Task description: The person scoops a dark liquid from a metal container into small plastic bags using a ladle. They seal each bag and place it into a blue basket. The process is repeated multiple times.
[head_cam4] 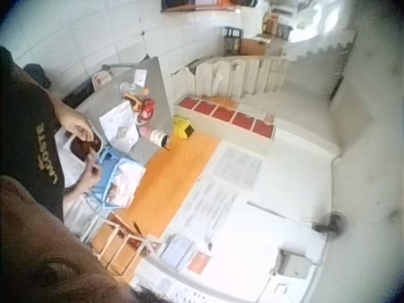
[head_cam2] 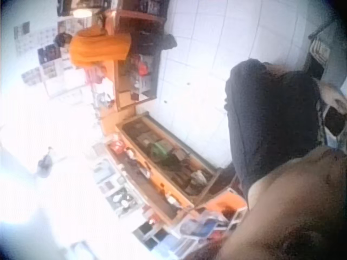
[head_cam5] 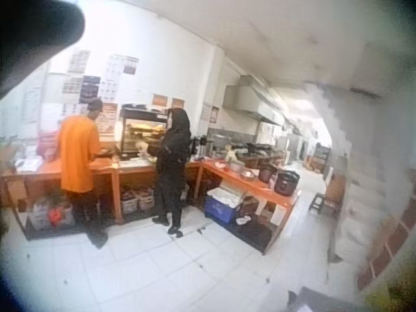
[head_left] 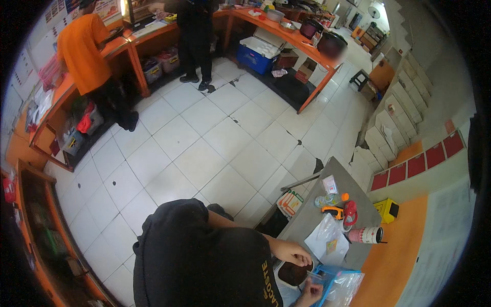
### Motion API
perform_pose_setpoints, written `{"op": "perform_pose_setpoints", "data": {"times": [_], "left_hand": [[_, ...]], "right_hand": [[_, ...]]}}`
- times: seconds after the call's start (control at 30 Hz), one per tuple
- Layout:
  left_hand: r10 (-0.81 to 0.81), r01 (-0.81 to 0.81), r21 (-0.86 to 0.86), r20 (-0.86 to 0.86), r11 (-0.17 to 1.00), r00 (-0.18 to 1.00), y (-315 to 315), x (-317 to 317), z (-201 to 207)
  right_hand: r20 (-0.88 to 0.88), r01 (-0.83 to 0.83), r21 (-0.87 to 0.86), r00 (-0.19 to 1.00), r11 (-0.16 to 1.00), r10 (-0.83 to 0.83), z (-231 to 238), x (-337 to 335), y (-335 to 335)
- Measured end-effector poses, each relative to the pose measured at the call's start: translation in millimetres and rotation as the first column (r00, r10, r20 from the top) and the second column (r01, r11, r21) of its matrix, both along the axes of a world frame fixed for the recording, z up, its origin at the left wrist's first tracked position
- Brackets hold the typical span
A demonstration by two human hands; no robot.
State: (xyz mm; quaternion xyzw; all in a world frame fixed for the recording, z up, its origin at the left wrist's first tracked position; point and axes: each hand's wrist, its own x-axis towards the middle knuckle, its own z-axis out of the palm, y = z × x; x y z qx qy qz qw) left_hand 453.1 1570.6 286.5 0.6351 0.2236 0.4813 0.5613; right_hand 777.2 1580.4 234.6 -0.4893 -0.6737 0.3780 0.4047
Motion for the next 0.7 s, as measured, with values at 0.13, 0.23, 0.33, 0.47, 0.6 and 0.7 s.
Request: {"op": "perform_pose_setpoints", "data": {"times": [0.13, 0.23, 0.33, 0.47, 0.6, 0.7], "left_hand": [[-0.09, 0.1, 0.085, -0.119, 0.991, 0.989, 8, -14, 30], [0.004, 0.029, 0.131, -0.244, 0.991, 0.97, 1, -34, 49], [0.023, 0.007, 0.183, -0.164, 0.983, 0.986, 0, -39, 47], [0.022, 0.023, 0.194, -0.223, 0.981, 0.975, 3, -37, 42], [0.132, -0.107, 0.119, -0.231, 0.987, 0.964, -1, -44, 51], [0.189, -0.174, 0.082, -0.248, 0.981, 0.95, 1, -47, 50]], "right_hand": [[-0.219, -0.087, -0.243, 0.975, 0.966, 0.032, 93, -109, -12], [-0.19, -0.128, -0.175, 0.977, 0.976, 0.095, 105, -130, -11], [-0.101, -0.159, -0.219, 0.985, 0.963, 0.14, 97, -124, -3], [-0.149, -0.175, -0.276, 0.979, 0.945, 0.138, 103, -133, -6], [0.121, 0.063, 0.012, 0.991, 0.998, -0.064, 104, -144, -5], [0.097, 0.142, 0.032, 0.985, 0.989, -0.144, 111, -163, -13]]}}
